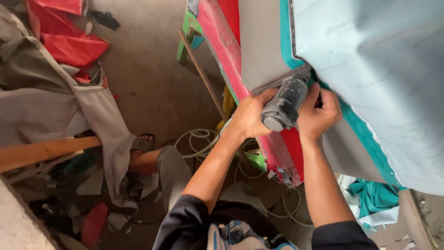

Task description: Using a pneumatic stapler to attach upholstery fabric to a furniture frame while pulling the material taut.

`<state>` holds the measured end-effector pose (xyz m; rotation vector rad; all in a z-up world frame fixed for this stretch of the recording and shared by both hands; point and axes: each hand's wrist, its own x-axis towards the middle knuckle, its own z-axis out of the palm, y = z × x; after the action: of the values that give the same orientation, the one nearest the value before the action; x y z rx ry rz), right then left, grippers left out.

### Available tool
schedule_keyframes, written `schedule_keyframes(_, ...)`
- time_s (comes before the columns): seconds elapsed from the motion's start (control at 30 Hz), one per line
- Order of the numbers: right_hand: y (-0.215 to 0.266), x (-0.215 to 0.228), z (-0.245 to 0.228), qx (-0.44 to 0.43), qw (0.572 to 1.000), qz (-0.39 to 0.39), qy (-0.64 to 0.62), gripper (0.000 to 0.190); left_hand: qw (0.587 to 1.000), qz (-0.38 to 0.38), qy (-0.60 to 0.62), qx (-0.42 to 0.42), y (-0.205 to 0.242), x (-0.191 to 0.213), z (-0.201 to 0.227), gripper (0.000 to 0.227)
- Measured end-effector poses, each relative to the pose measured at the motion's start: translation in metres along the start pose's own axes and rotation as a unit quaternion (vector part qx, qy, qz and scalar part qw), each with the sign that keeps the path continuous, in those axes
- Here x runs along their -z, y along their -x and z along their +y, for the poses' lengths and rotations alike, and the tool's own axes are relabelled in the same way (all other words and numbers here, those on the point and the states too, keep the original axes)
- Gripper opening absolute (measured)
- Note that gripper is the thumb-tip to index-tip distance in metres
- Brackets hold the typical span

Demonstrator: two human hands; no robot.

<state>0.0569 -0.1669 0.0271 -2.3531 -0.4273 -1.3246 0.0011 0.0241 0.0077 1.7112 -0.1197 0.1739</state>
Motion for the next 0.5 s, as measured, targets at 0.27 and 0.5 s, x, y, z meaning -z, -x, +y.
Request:
schedule_keyframes(0.27,-0.009,0.027,-0.002,0.050,0.997,-0.057,0.029,0.039,0.999,0.039,0.038,0.000,0.059,-0.008,-0.034,0.045)
schedule_keyframes(0.5,-0.015,0.027,0.000,0.066,0.996,-0.043,0.030,0.043,0.997,-0.021,0.041,-0.061,0.062,-0.025,-0.039,0.080)
